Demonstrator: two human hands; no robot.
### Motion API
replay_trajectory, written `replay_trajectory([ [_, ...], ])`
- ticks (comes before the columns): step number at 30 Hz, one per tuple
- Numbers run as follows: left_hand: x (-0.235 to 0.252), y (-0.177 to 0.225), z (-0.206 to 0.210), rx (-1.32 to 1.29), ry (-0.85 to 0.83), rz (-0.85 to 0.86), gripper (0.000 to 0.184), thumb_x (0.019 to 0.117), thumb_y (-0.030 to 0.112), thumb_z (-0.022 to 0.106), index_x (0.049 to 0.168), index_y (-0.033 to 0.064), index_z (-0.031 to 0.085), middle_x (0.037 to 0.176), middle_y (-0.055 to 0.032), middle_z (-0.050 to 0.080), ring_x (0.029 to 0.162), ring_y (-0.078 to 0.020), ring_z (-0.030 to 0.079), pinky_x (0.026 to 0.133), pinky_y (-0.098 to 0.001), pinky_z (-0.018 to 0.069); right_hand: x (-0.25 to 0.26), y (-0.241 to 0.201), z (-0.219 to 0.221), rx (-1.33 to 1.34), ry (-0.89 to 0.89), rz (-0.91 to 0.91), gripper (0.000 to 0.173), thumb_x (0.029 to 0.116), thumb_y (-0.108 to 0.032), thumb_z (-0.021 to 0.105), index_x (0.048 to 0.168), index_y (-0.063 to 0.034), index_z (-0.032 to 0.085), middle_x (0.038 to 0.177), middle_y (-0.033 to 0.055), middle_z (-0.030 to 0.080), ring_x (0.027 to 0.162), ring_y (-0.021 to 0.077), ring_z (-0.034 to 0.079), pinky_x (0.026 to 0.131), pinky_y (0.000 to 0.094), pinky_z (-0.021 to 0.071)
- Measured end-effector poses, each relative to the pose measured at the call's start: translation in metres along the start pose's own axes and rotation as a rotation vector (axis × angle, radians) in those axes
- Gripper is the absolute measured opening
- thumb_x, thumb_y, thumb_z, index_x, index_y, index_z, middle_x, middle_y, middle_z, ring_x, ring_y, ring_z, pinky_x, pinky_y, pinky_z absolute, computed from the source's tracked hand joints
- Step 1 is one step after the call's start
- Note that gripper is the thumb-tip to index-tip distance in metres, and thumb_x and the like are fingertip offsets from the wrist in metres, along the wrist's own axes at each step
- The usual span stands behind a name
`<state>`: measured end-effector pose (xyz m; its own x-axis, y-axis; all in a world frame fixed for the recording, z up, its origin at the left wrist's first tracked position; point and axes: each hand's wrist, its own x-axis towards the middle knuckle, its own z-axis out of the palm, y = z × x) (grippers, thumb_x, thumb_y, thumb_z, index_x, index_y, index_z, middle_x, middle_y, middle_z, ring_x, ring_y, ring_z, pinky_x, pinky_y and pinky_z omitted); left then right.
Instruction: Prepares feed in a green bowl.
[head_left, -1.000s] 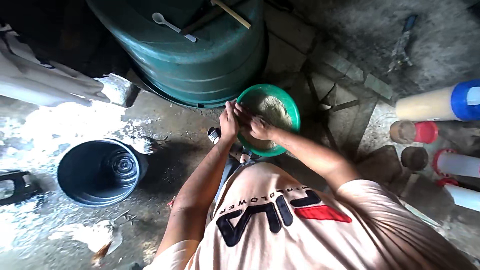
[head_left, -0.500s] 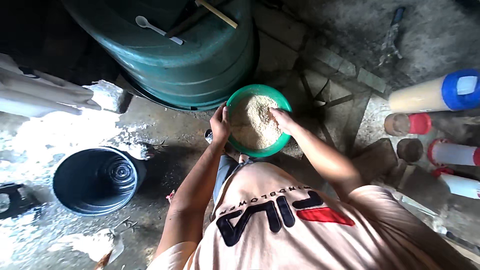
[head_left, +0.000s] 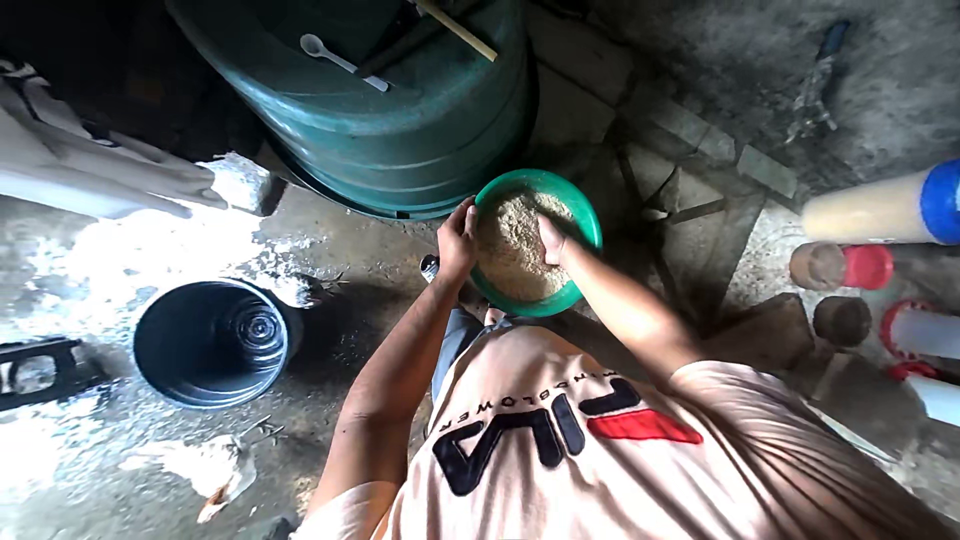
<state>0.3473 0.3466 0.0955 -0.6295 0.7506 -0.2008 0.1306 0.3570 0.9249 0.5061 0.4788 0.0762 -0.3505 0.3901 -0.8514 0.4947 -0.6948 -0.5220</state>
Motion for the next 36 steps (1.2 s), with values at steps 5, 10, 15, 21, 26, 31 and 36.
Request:
replay_trajectory([
  [5, 0.003, -0.005, 0.000, -0.019, 0.002, -0.003, 0.040, 0.1102, 0.032, 0.046, 0.139, 0.0097, 0.062, 0.128, -0.0094, 0.070, 0.116, -0.0131, 0.067, 0.106, -0.0368, 0.0513, -0.013, -0.017, -0.025, -0.089, -0.166, -0.200, 0.048, 0.1099, -0.047, 0.032, 0.135, -0.0141, 0.056, 0.120, 0.0073, 0.066, 0.108, 0.0177, 0.064, 0.090, 0.0425, 0.0558],
  [10, 0.009, -0.003, 0.005, -0.011, -0.014, 0.010, 0.040, 0.1104, 0.032, 0.045, 0.139, 0.0101, 0.062, 0.129, -0.0091, 0.070, 0.117, -0.0136, 0.067, 0.105, -0.0375, 0.0513, -0.041, -0.042, -0.024, -0.731, -0.067, -0.539, 0.063, 0.0904, -0.010, 0.074, 0.146, 0.0024, 0.047, 0.138, 0.0217, 0.060, 0.128, 0.0269, 0.060, 0.110, 0.0452, 0.0480],
  [15, 0.007, 0.000, 0.008, -0.009, -0.012, 0.051, 0.039, 0.1100, 0.030, 0.047, 0.139, 0.0085, 0.062, 0.128, -0.0106, 0.070, 0.116, -0.0135, 0.067, 0.106, -0.0357, 0.0515, -0.047, -0.044, -0.029, -1.064, 0.030, -0.705, 0.053, 0.0913, -0.007, 0.068, 0.143, -0.0158, 0.061, 0.148, 0.0091, 0.057, 0.138, 0.0251, 0.053, 0.116, 0.0492, 0.0433],
  [21, 0.000, 0.006, 0.009, 0.018, -0.019, 0.104, 0.039, 0.1100, 0.029, 0.047, 0.140, 0.0081, 0.061, 0.126, -0.0120, 0.070, 0.111, -0.0149, 0.069, 0.102, -0.0364, 0.0531, -0.006, -0.043, -0.050, -0.138, 0.113, -0.309, 0.055, 0.1056, -0.045, 0.050, 0.146, -0.0077, 0.051, 0.149, 0.0171, 0.051, 0.134, 0.0314, 0.053, 0.105, 0.0550, 0.0492],
  [26, 0.001, 0.022, 0.011, 0.064, -0.042, 0.085, 0.039, 0.1102, 0.029, 0.046, 0.141, 0.0090, 0.061, 0.123, -0.0124, 0.071, 0.110, -0.0180, 0.070, 0.102, -0.0398, 0.0532, 0.014, -0.053, -0.011, -0.260, -0.007, -0.336, 0.049, 0.1080, -0.043, 0.043, 0.137, -0.0079, 0.059, 0.137, 0.0110, 0.061, 0.128, 0.0196, 0.057, 0.107, 0.0458, 0.0481],
  [31, 0.004, 0.026, 0.010, 0.129, -0.034, 0.083, 0.039, 0.1099, 0.030, 0.046, 0.140, 0.0095, 0.061, 0.118, -0.0134, 0.072, 0.105, -0.0221, 0.071, 0.099, -0.0449, 0.0538, -0.014, -0.059, 0.013, -0.998, -0.219, -0.797, 0.017, 0.0969, -0.011, 0.059, 0.096, 0.0042, 0.067, 0.099, 0.0173, 0.065, 0.095, 0.0253, 0.064, 0.086, 0.0447, 0.0527],
  [36, 0.006, 0.016, 0.008, 0.144, -0.014, 0.052, 0.038, 0.1099, 0.031, 0.046, 0.139, 0.0114, 0.062, 0.113, -0.0127, 0.072, 0.095, -0.0198, 0.070, 0.091, -0.0420, 0.0552, -0.040, -0.026, -0.024, -1.514, -0.175, -0.923, 0.036, 0.0847, -0.027, 0.074, 0.116, -0.0098, 0.074, 0.141, 0.0158, 0.060, 0.148, 0.0387, 0.036, 0.122, 0.0571, 0.0298],
])
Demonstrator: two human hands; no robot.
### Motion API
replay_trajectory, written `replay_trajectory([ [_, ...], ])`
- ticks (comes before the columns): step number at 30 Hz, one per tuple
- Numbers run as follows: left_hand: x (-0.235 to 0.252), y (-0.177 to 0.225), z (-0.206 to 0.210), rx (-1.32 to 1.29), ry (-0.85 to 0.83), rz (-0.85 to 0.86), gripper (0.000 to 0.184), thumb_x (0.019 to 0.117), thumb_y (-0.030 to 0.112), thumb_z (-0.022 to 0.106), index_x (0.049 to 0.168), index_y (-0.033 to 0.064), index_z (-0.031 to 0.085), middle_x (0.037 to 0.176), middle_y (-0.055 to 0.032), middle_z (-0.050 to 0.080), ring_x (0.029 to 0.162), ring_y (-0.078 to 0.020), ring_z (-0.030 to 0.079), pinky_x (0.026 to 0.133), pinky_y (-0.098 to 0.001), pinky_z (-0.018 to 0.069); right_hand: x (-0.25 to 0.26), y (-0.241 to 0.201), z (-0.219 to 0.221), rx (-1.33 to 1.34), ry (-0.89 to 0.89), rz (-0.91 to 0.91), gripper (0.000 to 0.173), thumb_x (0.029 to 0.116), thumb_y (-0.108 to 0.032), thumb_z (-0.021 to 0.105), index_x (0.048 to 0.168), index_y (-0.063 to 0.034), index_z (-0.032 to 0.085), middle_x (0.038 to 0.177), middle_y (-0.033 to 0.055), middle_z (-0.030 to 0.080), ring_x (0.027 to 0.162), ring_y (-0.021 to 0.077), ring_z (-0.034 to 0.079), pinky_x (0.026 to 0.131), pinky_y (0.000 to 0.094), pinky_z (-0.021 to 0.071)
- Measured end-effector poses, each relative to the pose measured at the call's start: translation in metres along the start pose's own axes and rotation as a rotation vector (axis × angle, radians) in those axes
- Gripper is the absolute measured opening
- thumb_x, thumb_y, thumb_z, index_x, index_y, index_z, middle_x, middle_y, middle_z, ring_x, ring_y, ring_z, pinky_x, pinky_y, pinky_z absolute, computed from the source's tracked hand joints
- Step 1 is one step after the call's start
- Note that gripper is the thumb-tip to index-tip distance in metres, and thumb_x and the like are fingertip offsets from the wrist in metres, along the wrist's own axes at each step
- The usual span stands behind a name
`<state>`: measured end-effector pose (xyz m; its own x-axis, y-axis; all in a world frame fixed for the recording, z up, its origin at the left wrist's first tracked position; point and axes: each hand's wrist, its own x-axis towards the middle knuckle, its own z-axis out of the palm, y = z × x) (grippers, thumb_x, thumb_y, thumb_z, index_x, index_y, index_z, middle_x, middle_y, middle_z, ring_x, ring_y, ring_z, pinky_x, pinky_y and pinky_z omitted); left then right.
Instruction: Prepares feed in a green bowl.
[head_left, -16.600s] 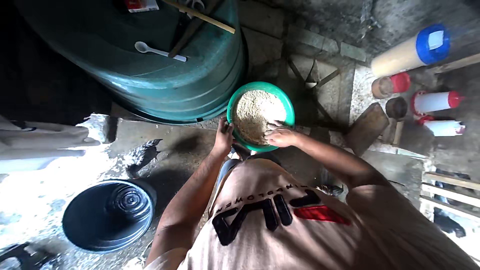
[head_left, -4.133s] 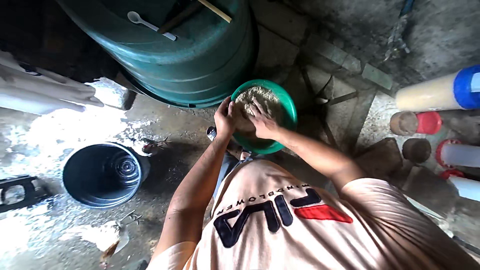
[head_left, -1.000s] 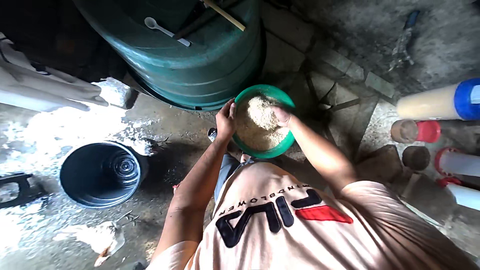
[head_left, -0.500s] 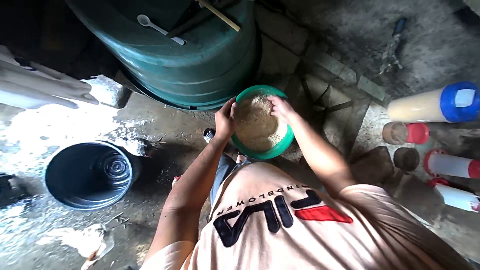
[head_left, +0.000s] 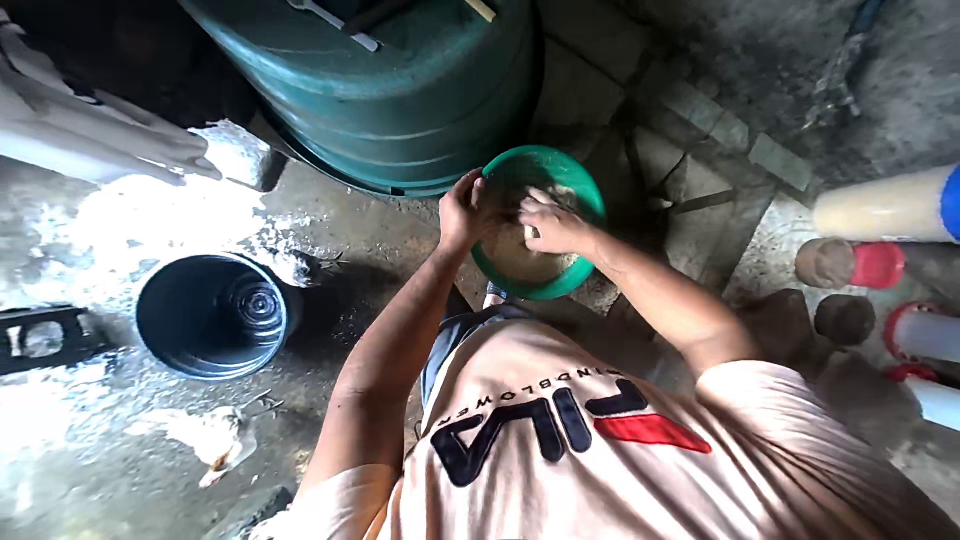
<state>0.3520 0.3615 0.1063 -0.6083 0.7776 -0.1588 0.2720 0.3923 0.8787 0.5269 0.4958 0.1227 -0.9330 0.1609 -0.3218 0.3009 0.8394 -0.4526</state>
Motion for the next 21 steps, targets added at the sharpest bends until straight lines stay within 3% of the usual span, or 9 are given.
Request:
replay_trajectory([
  [2, 0.001, -0.006, 0.001, -0.032, 0.016, -0.016, 0.038, 0.1096, 0.030, 0.047, 0.139, 0.0110, 0.062, 0.114, -0.0122, 0.072, 0.097, -0.0181, 0.070, 0.092, -0.0401, 0.0551, -0.017, 0.006, 0.010, 0.058, -0.038, 0.232, 0.059, 0.0839, -0.027, 0.079, 0.139, -0.0136, 0.063, 0.160, 0.0185, 0.040, 0.149, 0.0375, 0.036, 0.118, 0.0553, 0.0381],
  [4, 0.000, -0.010, 0.002, -0.071, 0.025, -0.025, 0.038, 0.1097, 0.029, 0.047, 0.138, 0.0084, 0.062, 0.120, -0.0129, 0.071, 0.105, -0.0174, 0.070, 0.098, -0.0379, 0.0538, -0.029, 0.009, 0.021, 0.138, -0.011, 0.450, 0.074, 0.0838, -0.024, 0.080, 0.151, -0.0188, 0.051, 0.160, 0.0203, 0.038, 0.139, 0.0389, 0.049, 0.108, 0.0582, 0.0474],
  [7, -0.003, -0.017, 0.002, -0.116, 0.042, -0.048, 0.038, 0.1100, 0.028, 0.047, 0.138, 0.0059, 0.062, 0.123, -0.0135, 0.070, 0.110, -0.0168, 0.069, 0.102, -0.0366, 0.0526, -0.034, 0.007, 0.042, 0.315, 0.086, 0.658, 0.076, 0.0844, -0.022, 0.079, 0.153, -0.0129, 0.047, 0.149, 0.0219, 0.051, 0.137, 0.0388, 0.050, 0.111, 0.0593, 0.0429],
  [9, -0.007, -0.019, 0.002, -0.139, 0.047, -0.057, 0.038, 0.1100, 0.027, 0.047, 0.138, 0.0053, 0.061, 0.123, -0.0139, 0.070, 0.110, -0.0170, 0.069, 0.102, -0.0369, 0.0527, -0.031, 0.001, 0.047, 0.585, 0.143, 0.766, 0.077, 0.0874, -0.020, 0.077, 0.154, -0.0058, 0.042, 0.148, 0.0255, 0.052, 0.138, 0.0400, 0.050, 0.112, 0.0601, 0.0415],
  [12, -0.013, -0.017, 0.002, -0.178, 0.052, -0.057, 0.038, 0.1104, 0.027, 0.045, 0.139, 0.0064, 0.061, 0.126, -0.0127, 0.069, 0.114, -0.0152, 0.067, 0.104, -0.0356, 0.0517, -0.017, -0.008, 0.055, 1.016, 0.265, 0.904, 0.069, 0.0911, -0.024, 0.072, 0.152, -0.0067, 0.046, 0.145, 0.0206, 0.055, 0.133, 0.0335, 0.054, 0.108, 0.0561, 0.0466],
  [14, -0.015, -0.016, 0.002, -0.193, 0.042, -0.048, 0.039, 0.1105, 0.027, 0.045, 0.140, 0.0055, 0.060, 0.128, -0.0135, 0.068, 0.117, -0.0168, 0.066, 0.106, -0.0372, 0.0510, -0.004, -0.014, 0.057, 1.330, 0.335, 0.991, 0.052, 0.0969, -0.031, 0.066, 0.142, -0.0072, 0.055, 0.136, 0.0172, 0.060, 0.124, 0.0291, 0.059, 0.101, 0.0533, 0.0504],
  [16, -0.014, -0.014, 0.000, -0.185, 0.015, -0.041, 0.039, 0.1105, 0.027, 0.044, 0.140, 0.0057, 0.059, 0.129, -0.0141, 0.068, 0.118, -0.0183, 0.066, 0.106, -0.0394, 0.0504, 0.010, -0.018, 0.054, 1.587, 0.351, 1.011, 0.051, 0.1021, -0.045, 0.053, 0.140, -0.0107, 0.054, 0.132, 0.0125, 0.061, 0.119, 0.0246, 0.060, 0.097, 0.0479, 0.0526],
  [18, -0.010, -0.014, -0.004, -0.189, -0.036, -0.031, 0.040, 0.1106, 0.027, 0.044, 0.142, 0.0055, 0.058, 0.130, -0.0147, 0.068, 0.119, -0.0193, 0.066, 0.107, -0.0404, 0.0501, 0.018, -0.028, 0.041, 1.718, 0.405, 0.926, 0.053, 0.1055, -0.049, 0.045, 0.144, -0.0130, 0.050, 0.137, 0.0103, 0.059, 0.125, 0.0222, 0.057, 0.101, 0.0456, 0.0503],
  [21, -0.002, -0.022, -0.009, -0.197, -0.107, 0.014, 0.041, 0.1105, 0.027, 0.045, 0.141, 0.0035, 0.057, 0.129, -0.0155, 0.067, 0.118, -0.0185, 0.065, 0.106, -0.0381, 0.0502, 0.010, -0.052, 0.013, 1.487, 0.453, 0.809, 0.055, 0.1079, -0.047, 0.045, 0.150, -0.0115, 0.048, 0.150, 0.0105, 0.053, 0.137, 0.0221, 0.051, 0.111, 0.0486, 0.0462],
])
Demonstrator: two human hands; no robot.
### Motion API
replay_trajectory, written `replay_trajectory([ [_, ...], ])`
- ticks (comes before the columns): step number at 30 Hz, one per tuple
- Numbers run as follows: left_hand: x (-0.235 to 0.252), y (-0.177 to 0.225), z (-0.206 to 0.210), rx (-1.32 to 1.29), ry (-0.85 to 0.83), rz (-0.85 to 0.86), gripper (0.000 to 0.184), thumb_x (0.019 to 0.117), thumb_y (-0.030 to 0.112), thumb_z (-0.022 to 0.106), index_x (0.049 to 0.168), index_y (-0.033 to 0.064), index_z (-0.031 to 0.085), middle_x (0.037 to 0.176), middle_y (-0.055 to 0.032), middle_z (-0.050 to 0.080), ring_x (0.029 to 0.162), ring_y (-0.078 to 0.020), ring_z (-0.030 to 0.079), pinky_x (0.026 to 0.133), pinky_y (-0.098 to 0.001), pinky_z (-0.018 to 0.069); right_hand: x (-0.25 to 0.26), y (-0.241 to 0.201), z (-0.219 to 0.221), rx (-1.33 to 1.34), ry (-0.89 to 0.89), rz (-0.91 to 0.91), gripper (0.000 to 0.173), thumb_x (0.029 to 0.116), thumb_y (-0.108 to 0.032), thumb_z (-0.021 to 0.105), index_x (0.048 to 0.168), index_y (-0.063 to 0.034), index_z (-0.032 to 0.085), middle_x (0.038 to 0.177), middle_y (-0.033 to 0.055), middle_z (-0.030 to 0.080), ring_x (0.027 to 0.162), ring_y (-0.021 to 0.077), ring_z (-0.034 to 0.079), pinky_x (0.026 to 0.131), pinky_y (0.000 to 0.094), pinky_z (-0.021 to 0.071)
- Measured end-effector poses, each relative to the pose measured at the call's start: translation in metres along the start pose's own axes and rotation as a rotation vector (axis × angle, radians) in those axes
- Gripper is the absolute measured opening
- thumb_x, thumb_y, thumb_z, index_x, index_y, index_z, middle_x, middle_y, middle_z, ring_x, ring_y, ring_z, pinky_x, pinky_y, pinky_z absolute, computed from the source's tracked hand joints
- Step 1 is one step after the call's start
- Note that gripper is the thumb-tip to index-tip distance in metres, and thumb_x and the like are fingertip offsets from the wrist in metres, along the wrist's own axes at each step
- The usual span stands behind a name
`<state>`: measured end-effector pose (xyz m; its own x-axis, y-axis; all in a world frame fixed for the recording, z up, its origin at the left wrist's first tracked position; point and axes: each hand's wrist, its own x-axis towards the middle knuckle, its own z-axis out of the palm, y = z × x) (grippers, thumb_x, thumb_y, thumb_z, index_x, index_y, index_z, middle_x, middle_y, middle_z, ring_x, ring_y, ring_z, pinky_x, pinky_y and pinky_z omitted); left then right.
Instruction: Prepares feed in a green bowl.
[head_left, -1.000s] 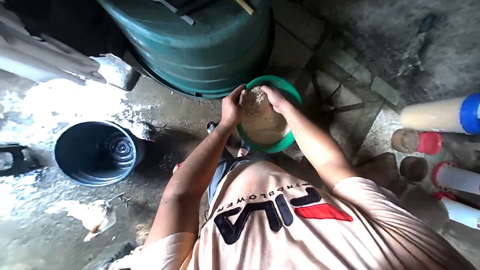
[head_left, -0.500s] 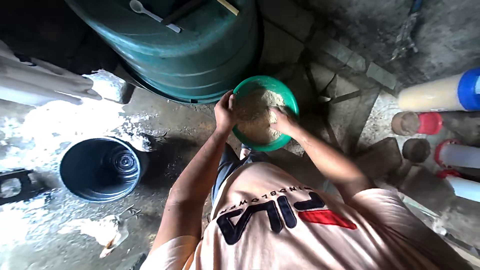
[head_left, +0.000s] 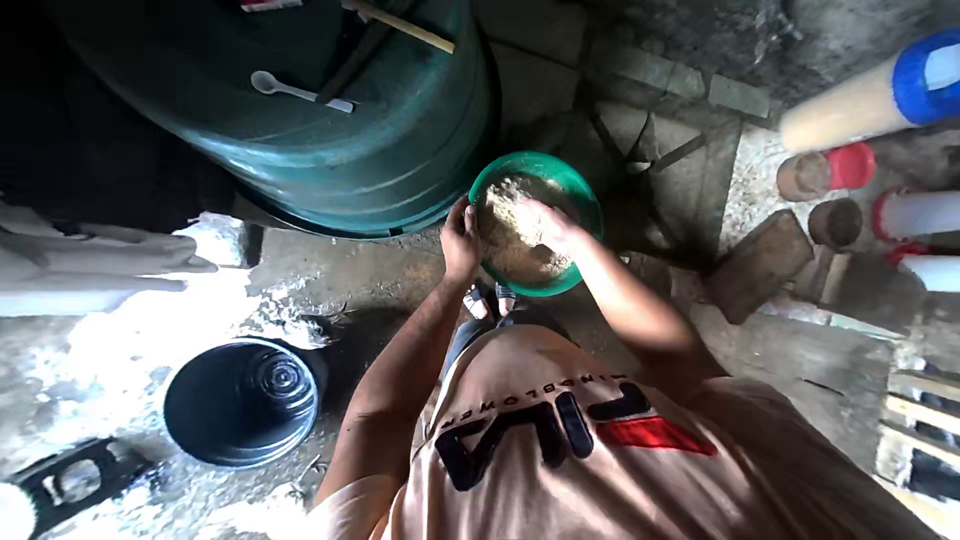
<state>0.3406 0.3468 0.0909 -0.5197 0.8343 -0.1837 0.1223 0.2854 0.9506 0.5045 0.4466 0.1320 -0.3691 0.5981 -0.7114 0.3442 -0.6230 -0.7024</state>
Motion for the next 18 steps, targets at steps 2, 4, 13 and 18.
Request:
replay_trajectory([
  [2, 0.005, -0.006, -0.007, -0.006, -0.062, 0.014, 0.042, 0.1107, 0.027, 0.044, 0.143, 0.0027, 0.055, 0.133, -0.0165, 0.065, 0.122, -0.0188, 0.064, 0.108, -0.0374, 0.0492, -0.020, -0.011, -0.009, -0.433, 0.042, -0.108, 0.059, 0.1082, -0.046, 0.047, 0.157, -0.0113, 0.043, 0.157, 0.0149, 0.047, 0.143, 0.0284, 0.046, 0.115, 0.0537, 0.0404],
  [4, 0.008, -0.012, -0.013, -0.061, -0.107, -0.011, 0.042, 0.1106, 0.028, 0.045, 0.143, 0.0040, 0.055, 0.135, -0.0151, 0.064, 0.123, -0.0171, 0.063, 0.108, -0.0364, 0.0495, -0.030, -0.003, -0.028, -0.902, 0.114, -0.147, 0.060, 0.1060, -0.048, 0.049, 0.155, -0.0132, 0.048, 0.150, 0.0169, 0.055, 0.138, 0.0335, 0.053, 0.114, 0.0588, 0.0407],
  [13, -0.007, -0.034, -0.034, -0.223, -0.284, -0.302, 0.049, 0.1081, 0.020, 0.052, 0.155, 0.0159, 0.039, 0.124, -0.0193, 0.063, 0.097, -0.0297, 0.068, 0.075, -0.0517, 0.0600, -0.060, 0.072, -0.024, -1.418, -0.182, -0.249, 0.050, 0.1102, -0.043, 0.037, 0.122, -0.0119, 0.074, 0.128, 0.0101, 0.071, 0.133, 0.0292, 0.056, 0.125, 0.0572, 0.0173],
  [18, -0.024, -0.016, -0.036, -0.231, -0.292, -0.333, 0.053, 0.1110, 0.027, 0.046, 0.161, 0.0200, 0.029, 0.140, -0.0207, 0.057, 0.111, -0.0371, 0.066, 0.080, -0.0600, 0.0585, -0.040, 0.069, 0.022, -1.073, -0.202, -0.130, 0.053, 0.1111, -0.042, 0.037, 0.125, -0.0014, 0.068, 0.126, 0.0219, 0.067, 0.123, 0.0362, 0.062, 0.108, 0.0585, 0.0442],
])
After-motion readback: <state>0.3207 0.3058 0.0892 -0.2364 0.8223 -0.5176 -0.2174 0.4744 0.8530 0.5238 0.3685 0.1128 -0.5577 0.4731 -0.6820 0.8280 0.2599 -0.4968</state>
